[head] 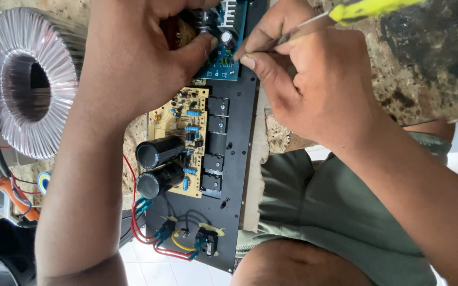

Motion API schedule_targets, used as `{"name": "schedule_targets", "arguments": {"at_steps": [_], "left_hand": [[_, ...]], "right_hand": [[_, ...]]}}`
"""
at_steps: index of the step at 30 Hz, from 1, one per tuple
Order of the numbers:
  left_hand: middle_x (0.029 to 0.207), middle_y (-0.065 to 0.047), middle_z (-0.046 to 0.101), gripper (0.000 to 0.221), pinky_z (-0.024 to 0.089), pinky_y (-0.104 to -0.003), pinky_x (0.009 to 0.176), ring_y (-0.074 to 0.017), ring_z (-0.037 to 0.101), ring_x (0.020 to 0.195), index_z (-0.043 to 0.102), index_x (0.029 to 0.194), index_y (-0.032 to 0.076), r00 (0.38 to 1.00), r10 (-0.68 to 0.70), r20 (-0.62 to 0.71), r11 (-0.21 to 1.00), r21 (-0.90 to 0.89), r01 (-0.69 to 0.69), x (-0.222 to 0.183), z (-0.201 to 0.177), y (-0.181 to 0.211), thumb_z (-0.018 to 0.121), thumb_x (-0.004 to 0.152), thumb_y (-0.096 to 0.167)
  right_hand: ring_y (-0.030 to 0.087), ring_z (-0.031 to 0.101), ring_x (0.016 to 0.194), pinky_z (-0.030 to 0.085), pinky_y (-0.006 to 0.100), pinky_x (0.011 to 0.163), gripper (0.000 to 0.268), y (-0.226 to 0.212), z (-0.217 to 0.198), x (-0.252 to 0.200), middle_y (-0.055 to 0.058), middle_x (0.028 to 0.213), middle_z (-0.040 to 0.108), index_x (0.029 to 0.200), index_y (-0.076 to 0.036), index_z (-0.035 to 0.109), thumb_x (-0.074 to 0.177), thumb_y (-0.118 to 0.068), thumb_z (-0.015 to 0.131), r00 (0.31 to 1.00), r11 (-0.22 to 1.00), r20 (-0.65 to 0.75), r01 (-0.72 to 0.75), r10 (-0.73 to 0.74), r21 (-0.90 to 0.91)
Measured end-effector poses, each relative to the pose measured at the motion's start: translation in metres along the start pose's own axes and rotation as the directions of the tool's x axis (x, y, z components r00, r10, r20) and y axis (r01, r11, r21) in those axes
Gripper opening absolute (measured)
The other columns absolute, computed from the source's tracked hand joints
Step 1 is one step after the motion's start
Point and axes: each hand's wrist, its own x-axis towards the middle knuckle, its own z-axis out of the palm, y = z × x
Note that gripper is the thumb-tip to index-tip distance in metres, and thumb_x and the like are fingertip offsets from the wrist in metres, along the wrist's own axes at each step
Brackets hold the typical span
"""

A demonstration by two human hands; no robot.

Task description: Attaching a small blue circuit board to a larger electronic assembly on a workbench.

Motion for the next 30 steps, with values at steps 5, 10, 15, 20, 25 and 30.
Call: {"name": "schedule_targets", "arguments": {"at_steps": [5,10,15,20,25,30], "left_hand": [[0.078,-0.001,0.062,0.031,0.04,-0.028,0.061,-0.0096,0.049,0.065,0.078,0.121,-0.002,0.987,-0.16,0.012,0.979,-0.127,0.16,0.006,-0.003,0.007,0.081,0.09,0.0],[0.101,-0.007,0.067,0.03,0.048,-0.04,0.079,-0.0298,0.058,0.101,0.08,0.111,0.002,0.994,-0.041,-0.097,0.995,-0.094,0.032,0.01,-0.005,0.005,0.086,0.083,0.008],[0.1,-0.002,0.068,0.03,0.041,-0.058,0.088,-0.0269,0.059,0.102,0.08,0.11,0.01,0.984,-0.136,-0.116,0.99,-0.064,0.129,0.013,-0.011,0.018,0.085,0.082,0.02],[0.102,0.003,0.067,0.03,0.028,-0.076,0.107,-0.0218,0.062,0.102,0.079,0.111,0.018,0.972,-0.114,-0.207,0.993,-0.009,0.115,0.014,-0.033,0.055,0.08,0.081,0.02],[0.105,-0.006,0.06,0.032,0.049,-0.043,0.084,-0.0285,0.058,0.092,0.07,0.119,0.01,0.944,0.018,-0.329,0.997,-0.059,-0.04,-0.001,-0.065,0.108,0.072,0.087,0.008],[0.111,-0.007,0.059,0.032,0.051,-0.04,0.085,-0.0269,0.062,0.098,0.067,0.123,0.008,0.935,-0.081,-0.346,0.974,-0.226,0.001,-0.027,-0.073,0.155,0.07,0.092,0.008]], "right_hand": [[0.028,0.06,0.068,0.043,0.044,0.059,0.019,-0.003,0.003,-0.003,0.012,0.103,0.066,0.111,0.006,0.052,0.113,0.004,0.07,0.989,0.992,-0.071,0.126,-0.127,-0.006],[0.014,0.06,0.066,0.057,0.026,0.055,0.029,-0.005,-0.006,0.005,0.013,0.098,0.06,0.147,-0.004,0.04,0.119,-0.001,0.048,0.928,0.916,-0.206,-0.236,0.311,0.323],[0.013,0.052,0.058,0.042,0.033,0.055,0.038,0.013,-0.011,0.014,0.006,0.067,0.057,0.149,0.005,0.056,0.111,0.001,0.059,0.884,0.945,-0.338,-0.322,0.323,0.063],[0.039,0.067,0.059,0.046,0.054,0.051,0.053,0.02,-0.043,0.019,0.017,0.072,0.071,0.152,0.007,0.058,0.111,-0.026,0.059,0.898,0.835,-0.132,-0.438,0.419,-0.333],[0.02,0.048,0.069,0.05,0.039,0.07,0.041,-0.009,-0.066,-0.01,0.019,0.12,0.062,0.15,-0.001,0.06,0.11,0.004,0.07,0.957,0.976,-0.285,-0.01,-0.053,-0.217],[0.027,0.072,0.093,0.062,0.029,0.07,0.048,-0.056,-0.071,-0.048,0.027,0.144,0.046,0.153,-0.008,0.048,0.109,-0.003,0.065,0.963,0.982,-0.212,0.181,-0.167,0.048]]}}
